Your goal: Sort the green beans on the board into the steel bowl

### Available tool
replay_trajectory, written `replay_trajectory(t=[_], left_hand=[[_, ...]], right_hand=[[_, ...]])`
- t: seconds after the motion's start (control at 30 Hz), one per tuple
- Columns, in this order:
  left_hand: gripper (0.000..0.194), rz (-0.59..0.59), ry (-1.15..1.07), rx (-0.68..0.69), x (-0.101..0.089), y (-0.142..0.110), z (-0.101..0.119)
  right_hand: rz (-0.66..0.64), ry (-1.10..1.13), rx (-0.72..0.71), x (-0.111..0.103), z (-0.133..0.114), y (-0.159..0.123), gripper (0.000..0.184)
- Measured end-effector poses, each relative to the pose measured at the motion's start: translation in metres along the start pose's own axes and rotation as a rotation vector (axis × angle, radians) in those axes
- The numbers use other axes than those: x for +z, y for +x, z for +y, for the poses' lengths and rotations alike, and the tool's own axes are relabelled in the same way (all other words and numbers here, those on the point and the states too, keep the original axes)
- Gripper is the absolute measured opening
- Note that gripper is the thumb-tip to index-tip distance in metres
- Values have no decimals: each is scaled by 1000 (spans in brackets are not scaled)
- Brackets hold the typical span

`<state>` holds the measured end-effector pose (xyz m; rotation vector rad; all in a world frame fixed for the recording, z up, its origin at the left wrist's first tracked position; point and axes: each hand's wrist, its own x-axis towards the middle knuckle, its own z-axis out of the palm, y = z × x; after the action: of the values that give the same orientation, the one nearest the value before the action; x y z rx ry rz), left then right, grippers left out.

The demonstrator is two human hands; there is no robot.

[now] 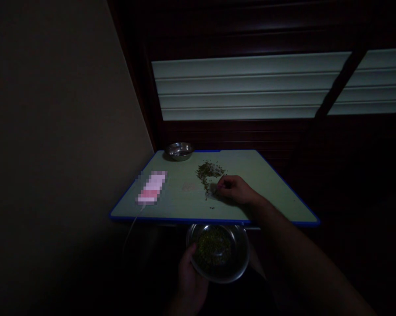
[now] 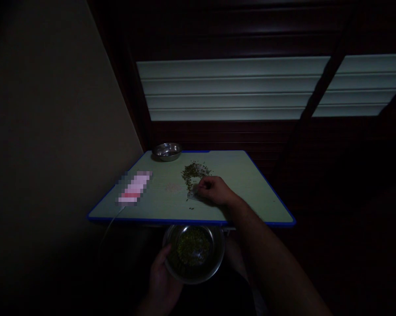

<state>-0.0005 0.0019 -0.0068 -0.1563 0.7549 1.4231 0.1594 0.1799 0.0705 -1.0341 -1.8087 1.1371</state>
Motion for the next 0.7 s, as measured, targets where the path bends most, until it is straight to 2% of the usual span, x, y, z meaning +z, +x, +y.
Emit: replay_trajectory(t=[0.27, 0.5, 0.7], left_hand=[[24, 20, -14, -23, 2, -2, 1], [21, 48, -12, -22, 2, -1, 1], [22, 18, -15, -35, 1, 0, 1]], right_hand=[[-13, 36, 20, 4, -5, 0, 21], [-35, 28, -20, 5, -4, 1, 24], [-47, 30, -34, 7, -2, 3, 26]])
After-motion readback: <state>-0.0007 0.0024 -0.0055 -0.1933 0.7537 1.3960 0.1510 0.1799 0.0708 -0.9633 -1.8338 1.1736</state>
